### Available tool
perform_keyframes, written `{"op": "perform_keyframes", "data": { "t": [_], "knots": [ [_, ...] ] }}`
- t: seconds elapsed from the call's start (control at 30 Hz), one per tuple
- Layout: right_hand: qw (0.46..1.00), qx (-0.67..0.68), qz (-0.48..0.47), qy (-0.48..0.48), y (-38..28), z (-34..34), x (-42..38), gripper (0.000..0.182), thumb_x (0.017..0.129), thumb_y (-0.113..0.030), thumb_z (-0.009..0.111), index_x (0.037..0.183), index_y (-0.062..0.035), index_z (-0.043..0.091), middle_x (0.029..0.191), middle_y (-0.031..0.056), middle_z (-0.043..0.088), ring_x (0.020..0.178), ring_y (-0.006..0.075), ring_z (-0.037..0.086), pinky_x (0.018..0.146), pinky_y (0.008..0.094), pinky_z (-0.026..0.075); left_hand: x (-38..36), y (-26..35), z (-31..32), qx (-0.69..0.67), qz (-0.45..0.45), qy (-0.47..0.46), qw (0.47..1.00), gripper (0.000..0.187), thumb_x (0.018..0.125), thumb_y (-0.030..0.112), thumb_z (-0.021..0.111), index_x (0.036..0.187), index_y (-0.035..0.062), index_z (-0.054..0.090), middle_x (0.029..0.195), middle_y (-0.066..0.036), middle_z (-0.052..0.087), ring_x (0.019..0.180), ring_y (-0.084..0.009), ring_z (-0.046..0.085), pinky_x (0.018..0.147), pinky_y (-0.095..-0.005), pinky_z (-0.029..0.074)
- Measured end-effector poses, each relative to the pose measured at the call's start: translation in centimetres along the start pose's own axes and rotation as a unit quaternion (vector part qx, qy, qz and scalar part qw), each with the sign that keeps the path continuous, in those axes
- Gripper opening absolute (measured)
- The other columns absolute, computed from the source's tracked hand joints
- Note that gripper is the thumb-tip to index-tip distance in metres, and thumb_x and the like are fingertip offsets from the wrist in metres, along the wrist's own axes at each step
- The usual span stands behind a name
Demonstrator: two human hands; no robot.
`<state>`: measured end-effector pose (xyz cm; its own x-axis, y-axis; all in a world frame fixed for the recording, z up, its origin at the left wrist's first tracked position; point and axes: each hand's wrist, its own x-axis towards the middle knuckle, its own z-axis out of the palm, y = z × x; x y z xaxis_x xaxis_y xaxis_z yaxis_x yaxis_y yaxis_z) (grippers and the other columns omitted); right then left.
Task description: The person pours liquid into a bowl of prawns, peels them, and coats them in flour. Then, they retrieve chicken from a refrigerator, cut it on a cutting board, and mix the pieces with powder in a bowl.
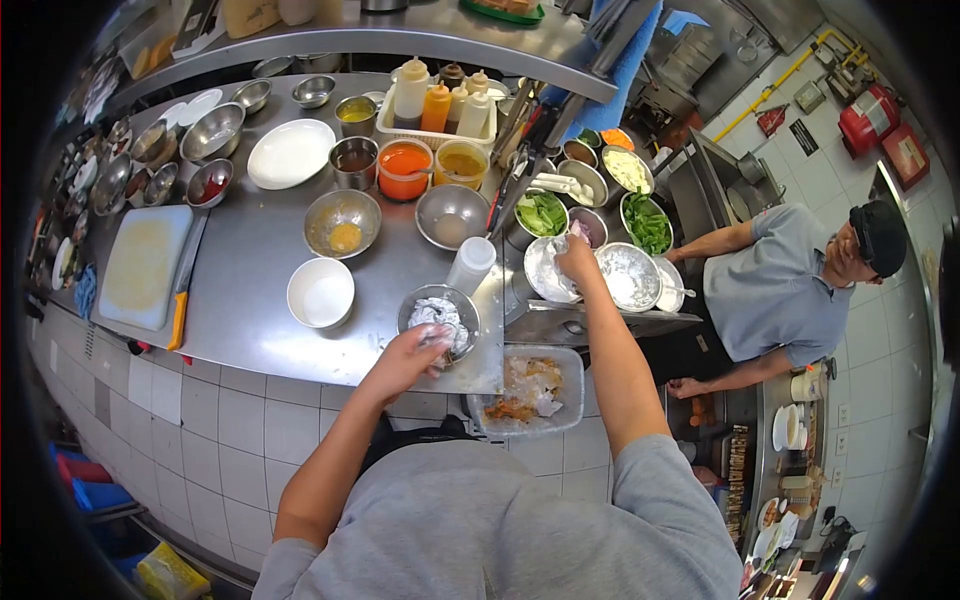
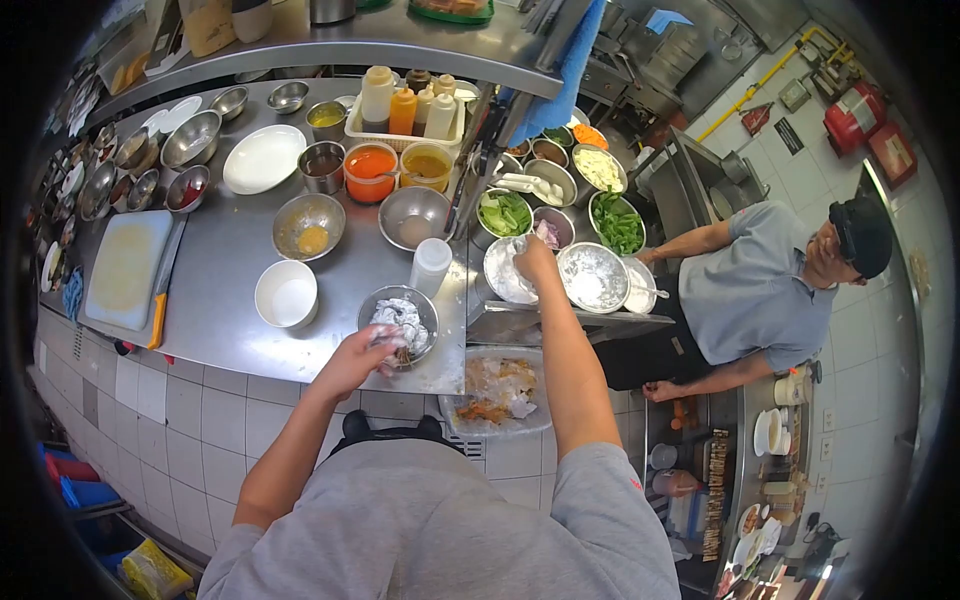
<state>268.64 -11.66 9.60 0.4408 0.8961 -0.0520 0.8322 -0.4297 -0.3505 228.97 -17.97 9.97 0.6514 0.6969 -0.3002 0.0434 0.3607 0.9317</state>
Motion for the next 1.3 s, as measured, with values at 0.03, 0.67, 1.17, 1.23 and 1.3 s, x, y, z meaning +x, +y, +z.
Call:
{"op": "perform_keyframes", "data": {
  "t": [0.03, 0.67, 1.17, 1.23, 1.3],
  "knots": [
    [0.999, 0.024, -0.017, 0.017, 0.3, -0.4, 0.2, 0.054, 0.077, -0.015, 0.063, 0.127, 0.0027, 0.054, 0.117, 0.0273, 0.061, 0.111, 0.0381, 0.059, 0.096, 0.0421, 0.046, 1.1, 0.7, 1.0, 0.003, 0.0, -0.003, 1.0, 0.036, 0.094, 0.016, 0.058, 0.128, 0.0042, 0.055, 0.112, -0.004, 0.064, 0.089, -0.0116, 0.061, 0.069, -0.026, 0.052],
    [0.857, 0.514, 0.036, -0.012, 0.9, -2.9, -3.1, 0.04, 0.083, 0.004, 0.051, 0.123, 0.001, 0.053, 0.096, 0.01, 0.064, 0.076, 0.0149, 0.061, 0.064, 0.0268, 0.049, 22.5, 5.1, 15.4, 0.031, 0.065, 0.061, 0.996, 0.04, 0.096, 0.034, 0.055, 0.117, 0.0, 0.058, 0.1, -0.009, 0.066, 0.086, -0.0141, 0.057, 0.079, -0.0277, 0.044],
    [0.943, -0.188, -0.051, -0.272, 2.6, 2.3, -0.8, 0.038, 0.068, -0.006, 0.063, 0.105, -0.0089, 0.072, 0.102, 0.0201, 0.068, 0.096, 0.0359, 0.065, 0.085, 0.041, 0.051, 25.7, 2.1, 15.5, -0.134, 0.087, 0.062, 0.985, 0.023, 0.09, 0.005, 0.056, 0.112, 0.0001, 0.06, 0.099, -0.008, 0.067, 0.084, -0.0167, 0.064, 0.075, -0.0318, 0.051],
    [0.96, -0.142, -0.097, -0.22, 4.0, 1.9, -0.5, 0.037, 0.067, -0.006, 0.063, 0.103, -0.0078, 0.072, 0.101, 0.02, 0.068, 0.094, 0.036, 0.066, 0.084, 0.0408, 0.052, 26.2, 1.8, 15.5, -0.106, 0.115, 0.085, 0.984, 0.024, 0.089, 0.004, 0.058, 0.113, 0.0005, 0.06, 0.1, -0.009, 0.067, 0.085, -0.0165, 0.064, 0.075, -0.032, 0.051],
    [0.977, -0.1, -0.114, -0.15, 4.6, 0.7, 0.2, 0.032, 0.071, -0.006, 0.063, 0.102, -0.0085, 0.072, 0.101, 0.021, 0.068, 0.093, 0.0383, 0.065, 0.084, 0.0412, 0.052, 26.7, 1.3, 15.6, -0.084, 0.12, 0.114, 0.983, 0.024, 0.089, 0.003, 0.059, 0.113, 0.0008, 0.06, 0.1, -0.009, 0.067, 0.086, -0.0165, 0.064, 0.075, -0.0318, 0.05]
  ]
}}
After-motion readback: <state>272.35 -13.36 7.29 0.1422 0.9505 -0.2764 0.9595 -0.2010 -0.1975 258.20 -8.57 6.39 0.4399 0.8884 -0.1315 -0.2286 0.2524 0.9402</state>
